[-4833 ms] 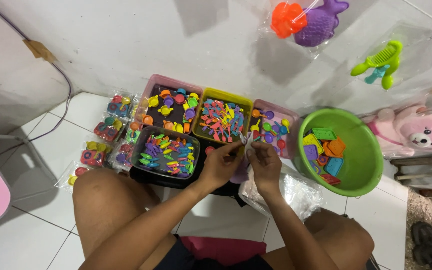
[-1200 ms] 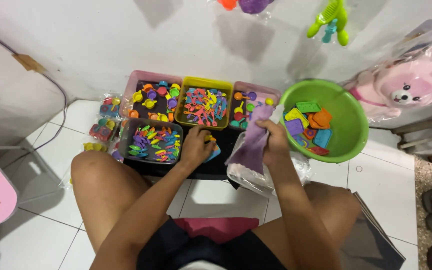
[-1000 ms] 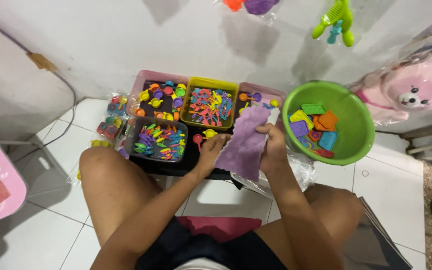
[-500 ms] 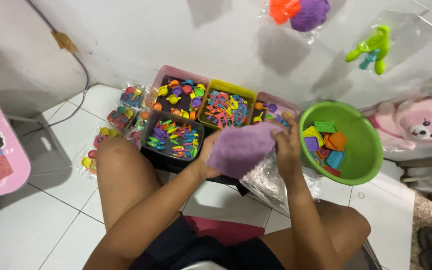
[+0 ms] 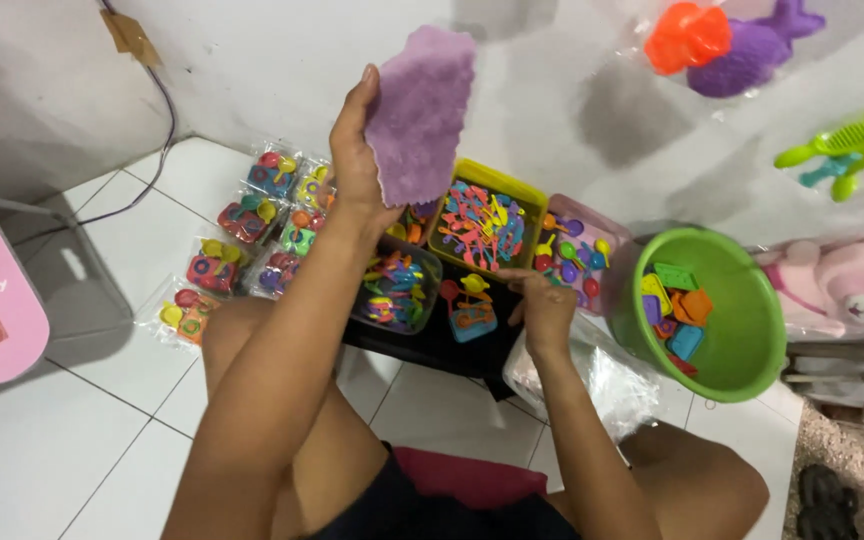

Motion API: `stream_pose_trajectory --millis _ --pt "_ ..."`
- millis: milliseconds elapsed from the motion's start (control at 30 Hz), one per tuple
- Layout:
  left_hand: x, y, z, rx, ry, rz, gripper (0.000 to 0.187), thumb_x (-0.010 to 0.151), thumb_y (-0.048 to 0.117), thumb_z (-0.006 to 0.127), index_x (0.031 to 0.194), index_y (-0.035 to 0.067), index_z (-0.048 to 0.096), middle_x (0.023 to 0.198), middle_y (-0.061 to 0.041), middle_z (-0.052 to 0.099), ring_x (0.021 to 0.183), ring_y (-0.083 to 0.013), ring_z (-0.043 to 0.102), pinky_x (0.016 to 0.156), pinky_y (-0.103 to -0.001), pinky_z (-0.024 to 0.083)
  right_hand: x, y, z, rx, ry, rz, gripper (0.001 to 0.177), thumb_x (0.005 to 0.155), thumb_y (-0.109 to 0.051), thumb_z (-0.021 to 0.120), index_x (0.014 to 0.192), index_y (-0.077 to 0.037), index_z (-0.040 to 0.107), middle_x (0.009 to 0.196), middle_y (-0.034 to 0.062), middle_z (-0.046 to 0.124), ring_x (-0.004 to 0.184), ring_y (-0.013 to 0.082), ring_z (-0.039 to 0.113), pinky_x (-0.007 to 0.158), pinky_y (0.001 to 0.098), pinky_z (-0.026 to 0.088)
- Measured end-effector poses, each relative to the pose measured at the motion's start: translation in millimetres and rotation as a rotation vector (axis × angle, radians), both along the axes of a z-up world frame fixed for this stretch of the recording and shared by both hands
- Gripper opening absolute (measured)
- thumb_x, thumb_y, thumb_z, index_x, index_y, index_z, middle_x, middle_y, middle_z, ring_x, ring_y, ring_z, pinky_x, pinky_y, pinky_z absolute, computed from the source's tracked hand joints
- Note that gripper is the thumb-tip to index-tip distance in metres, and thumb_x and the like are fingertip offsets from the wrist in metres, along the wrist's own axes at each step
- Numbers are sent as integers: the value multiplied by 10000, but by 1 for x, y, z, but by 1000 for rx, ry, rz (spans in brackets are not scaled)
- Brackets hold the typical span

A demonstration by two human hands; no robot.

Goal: Cleaning small plastic toy pieces with a cloth and packing them into individual plastic bags.

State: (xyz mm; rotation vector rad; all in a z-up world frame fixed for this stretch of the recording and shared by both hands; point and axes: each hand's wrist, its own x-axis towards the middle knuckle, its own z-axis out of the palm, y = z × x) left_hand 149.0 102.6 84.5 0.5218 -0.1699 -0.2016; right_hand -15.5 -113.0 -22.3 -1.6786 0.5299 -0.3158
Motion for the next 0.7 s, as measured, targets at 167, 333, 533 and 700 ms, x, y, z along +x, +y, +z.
stream_pose_trajectory --millis 167,333,533,700 --pt "15 15 -3 90 13 96 523 908 454 564 1203 23 595 1049 -138 630 890 -248 615 762 -395 523 61 24 -51 -163 -162 179 390 884 16 702 563 -16 482 1030 84 778 739 111 627 596 228 479" --pt "26 33 -6 1 15 157 493 945 394 596 1214 -19 624 1102 -137 676 934 -230 634 839 -369 503 105 69 -63 -379 -234 371 123 831 -53 793 904 -34 695 750 24 684 604 79 557 586 224 496" --pt "27 50 -3 -27 26 212 475 967 384 590 1219 -16 634 1140 -133 690 995 -219 662 878 -354 513 113 128 -75 -721 13 852 309 820 -147 640 1106 -119 754 927 51 725 752 259 660 675 373 515" --pt "26 54 -5 -3 34 220 463 958 403 579 1187 4 630 1099 -141 677 949 -226 654 844 -368 515 109 149 -115 -964 -328 910 489 781 -70 676 1266 -63 615 1301 138 604 1057 368 589 846 437 495"
